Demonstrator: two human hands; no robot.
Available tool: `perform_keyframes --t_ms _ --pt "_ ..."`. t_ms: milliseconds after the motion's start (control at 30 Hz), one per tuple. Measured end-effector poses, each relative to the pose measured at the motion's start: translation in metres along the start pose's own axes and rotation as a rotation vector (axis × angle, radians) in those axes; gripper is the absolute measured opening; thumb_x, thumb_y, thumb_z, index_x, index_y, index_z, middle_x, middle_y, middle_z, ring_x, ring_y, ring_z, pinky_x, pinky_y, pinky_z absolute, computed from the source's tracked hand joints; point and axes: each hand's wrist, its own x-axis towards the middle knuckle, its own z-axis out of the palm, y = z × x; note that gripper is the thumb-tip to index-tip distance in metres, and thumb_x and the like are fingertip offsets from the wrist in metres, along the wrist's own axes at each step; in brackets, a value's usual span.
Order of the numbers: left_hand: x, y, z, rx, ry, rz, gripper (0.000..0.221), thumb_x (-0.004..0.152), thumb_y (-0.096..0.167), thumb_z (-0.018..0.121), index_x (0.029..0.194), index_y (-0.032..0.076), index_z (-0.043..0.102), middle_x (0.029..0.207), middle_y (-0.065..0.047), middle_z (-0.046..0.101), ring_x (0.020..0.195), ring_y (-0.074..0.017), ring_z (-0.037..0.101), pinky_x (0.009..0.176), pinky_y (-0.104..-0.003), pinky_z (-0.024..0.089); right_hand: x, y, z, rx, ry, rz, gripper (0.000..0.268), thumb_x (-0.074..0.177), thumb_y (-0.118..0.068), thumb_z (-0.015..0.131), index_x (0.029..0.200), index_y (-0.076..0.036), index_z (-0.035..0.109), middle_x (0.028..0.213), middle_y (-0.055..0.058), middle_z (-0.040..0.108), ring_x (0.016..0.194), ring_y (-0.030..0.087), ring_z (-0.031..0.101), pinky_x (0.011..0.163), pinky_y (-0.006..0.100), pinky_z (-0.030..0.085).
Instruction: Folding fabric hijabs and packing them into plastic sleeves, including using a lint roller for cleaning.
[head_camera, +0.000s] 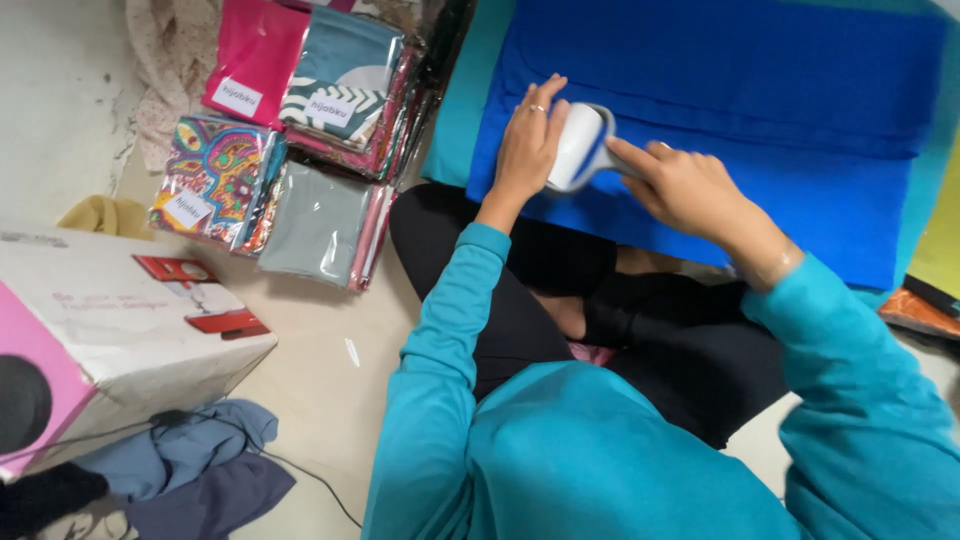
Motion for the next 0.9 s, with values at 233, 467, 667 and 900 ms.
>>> perform_keyframes --t_ms 233,467,667,900 --pt "-0.009 -0.034 0.038 0.858 -0.355 0.079 0.076 0.104 0.067 0.043 0.163 0.022 0.030 0.171 -0.001 0.015 0.156 -0.0404 0.013 0.120 -0.070 0.012 -0.126 0.025 -0.058 -0.061 -0.325 0.339 0.055 0.100 -0.032 0.058 0.154 -0.022 0.052 0.106 0.008 0.071 0.058 0.026 0.071 0.053 0.038 0.057" --pt "0.027 -0.022 0.039 0.843 -0.111 0.333 0.056 0.093 0.012 0.069 0.146 0.018 0.054 0.152 -0.013 0.048 0.140 -0.0415 0.046 0.114 -0.059 0.039 -0.131 0.082 -0.083 0.178 -0.136 0.664 0.054 0.108 -0.010 0.059 0.160 -0.001 0.049 0.082 0.024 0.063 0.067 0.037 0.064 0.056 0.045 0.048" --pt "0.078 -0.032 0.036 0.963 -0.098 0.518 0.049 0.080 0.010 0.073 0.128 0.017 0.069 0.102 -0.007 0.073 0.103 -0.0303 0.065 0.097 -0.049 0.044 -0.063 0.096 -0.066 0.449 0.013 0.646 0.050 0.104 -0.002 0.056 0.152 0.005 0.046 0.088 0.029 0.066 0.058 0.035 0.062 0.050 0.045 0.046" --pt "0.119 -0.084 0.027 1.076 0.004 0.597 0.011 0.085 0.017 0.067 0.090 0.017 0.076 0.079 -0.003 0.072 0.071 -0.0226 0.065 0.078 -0.039 0.045 -0.001 0.083 -0.040 0.532 -0.022 0.630 0.048 0.104 -0.005 0.053 0.151 -0.003 0.044 0.079 0.022 0.063 0.059 0.034 0.066 0.049 0.046 0.057"
